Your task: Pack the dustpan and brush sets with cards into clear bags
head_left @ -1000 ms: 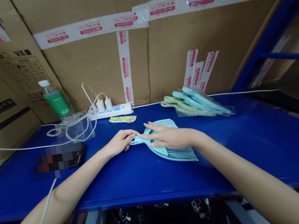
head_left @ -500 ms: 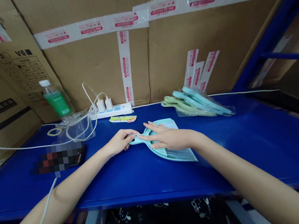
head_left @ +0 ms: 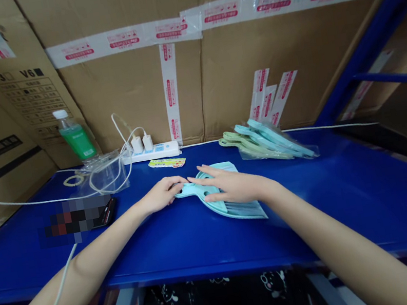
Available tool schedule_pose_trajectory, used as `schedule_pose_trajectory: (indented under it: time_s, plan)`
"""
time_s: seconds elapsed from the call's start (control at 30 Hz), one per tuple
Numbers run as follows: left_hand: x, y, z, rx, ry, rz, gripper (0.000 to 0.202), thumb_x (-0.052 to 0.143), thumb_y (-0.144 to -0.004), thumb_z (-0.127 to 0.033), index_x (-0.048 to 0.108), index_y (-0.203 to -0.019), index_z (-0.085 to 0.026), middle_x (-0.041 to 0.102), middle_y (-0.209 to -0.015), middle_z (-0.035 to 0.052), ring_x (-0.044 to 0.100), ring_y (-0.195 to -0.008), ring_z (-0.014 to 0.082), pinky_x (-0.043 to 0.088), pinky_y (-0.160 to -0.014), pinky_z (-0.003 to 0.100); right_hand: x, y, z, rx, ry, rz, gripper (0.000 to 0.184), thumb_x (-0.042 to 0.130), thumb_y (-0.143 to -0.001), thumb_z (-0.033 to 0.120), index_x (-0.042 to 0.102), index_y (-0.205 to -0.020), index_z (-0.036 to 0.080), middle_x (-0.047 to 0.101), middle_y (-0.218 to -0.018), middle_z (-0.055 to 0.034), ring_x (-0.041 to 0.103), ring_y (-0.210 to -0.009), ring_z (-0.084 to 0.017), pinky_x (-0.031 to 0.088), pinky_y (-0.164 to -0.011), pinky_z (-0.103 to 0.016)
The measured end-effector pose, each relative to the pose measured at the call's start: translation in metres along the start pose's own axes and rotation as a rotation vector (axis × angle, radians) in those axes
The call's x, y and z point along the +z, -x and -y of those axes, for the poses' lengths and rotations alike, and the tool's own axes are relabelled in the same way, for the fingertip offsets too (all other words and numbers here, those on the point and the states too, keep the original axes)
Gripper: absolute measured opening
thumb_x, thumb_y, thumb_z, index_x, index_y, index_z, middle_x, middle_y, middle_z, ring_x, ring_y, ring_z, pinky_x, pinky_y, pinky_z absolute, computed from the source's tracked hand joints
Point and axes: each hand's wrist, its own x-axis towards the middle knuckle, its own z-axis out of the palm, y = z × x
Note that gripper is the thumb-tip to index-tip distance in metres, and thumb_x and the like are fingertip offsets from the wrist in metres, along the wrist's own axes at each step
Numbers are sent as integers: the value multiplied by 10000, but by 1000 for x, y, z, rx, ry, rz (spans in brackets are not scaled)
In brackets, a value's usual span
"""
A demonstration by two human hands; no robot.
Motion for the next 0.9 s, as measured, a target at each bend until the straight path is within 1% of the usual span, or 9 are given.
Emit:
schedule_pose_trajectory:
  time_s: [0.07, 0.17, 0.33, 0.43, 0.6, 0.7, 0.9]
  plan:
    - [-1, 1, -1, 8, -30, 8, 259, 405, -845, -256, 614, -966, -165, 396, -564, -72, 367, -421, 64, 311, -424, 181, -1, 0, 0, 19, 16, -3, 650, 430, -902, 498, 180, -1464, 287, 67, -1546, -73, -2, -1400, -250, 143, -1120, -471]
    - [-2, 2, -2, 34, -98, 10, 274, 399, -849, -256, 621, -989, -177, 409, -562, -66, 368, -453, 76, 314, -453, 184, -1, 0, -2, 33, 14, -7, 671, 424, -892, 528, 181, -1466, 276, 77, -1544, -77, -4, -1399, -256, 139, -1119, -481]
    - [-7, 2, -3, 102, -247, -11, 277, 400, -847, -226, 639, -984, -196, 520, -649, -35, 438, -588, 105, 357, -572, 204, -1, 0, -6, 66, -10, -27, 698, 404, -871, 588, 192, -1465, 290, 87, -1544, -66, 0, -1397, -280, 138, -1114, -512]
    - [-10, 3, -4, 108, -317, -14, 280, 395, -847, -213, 644, -974, -200, 548, -674, -30, 462, -627, 117, 364, -628, 224, -1, 0, -9, 78, 0, -38, 690, 379, -872, 598, 201, -1464, 291, 106, -1543, -70, 13, -1397, -292, 151, -1104, -537]
    - [-16, 4, -4, 78, -402, -23, 297, 359, -835, -176, 641, -924, -203, 541, -652, -35, 484, -634, 122, 354, -647, 226, -1, -2, -14, 120, 37, -48, 673, 381, -881, 567, 255, -1457, 242, 129, -1538, -104, 44, -1396, -307, 148, -1106, -531]
    - [-18, 6, -5, 44, -464, -29, 291, 344, -823, -158, 628, -866, -204, 546, -650, -32, 493, -629, 125, 345, -638, 228, -2, -2, -17, 121, 55, -58, 673, 395, -874, 562, 277, -1452, 236, 164, -1532, -107, 80, -1396, -305, 166, -1106, -526]
    - [-19, 12, -15, -82, -729, -67, 291, 324, -817, -145, 606, -817, -222, 583, -680, -15, 516, -637, 144, 332, -618, 247, -2, -2, -19, 110, 67, -67, 647, 433, -875, 509, 300, -1445, 234, 213, -1520, -111, 150, -1387, -307, 199, -1105, -505]
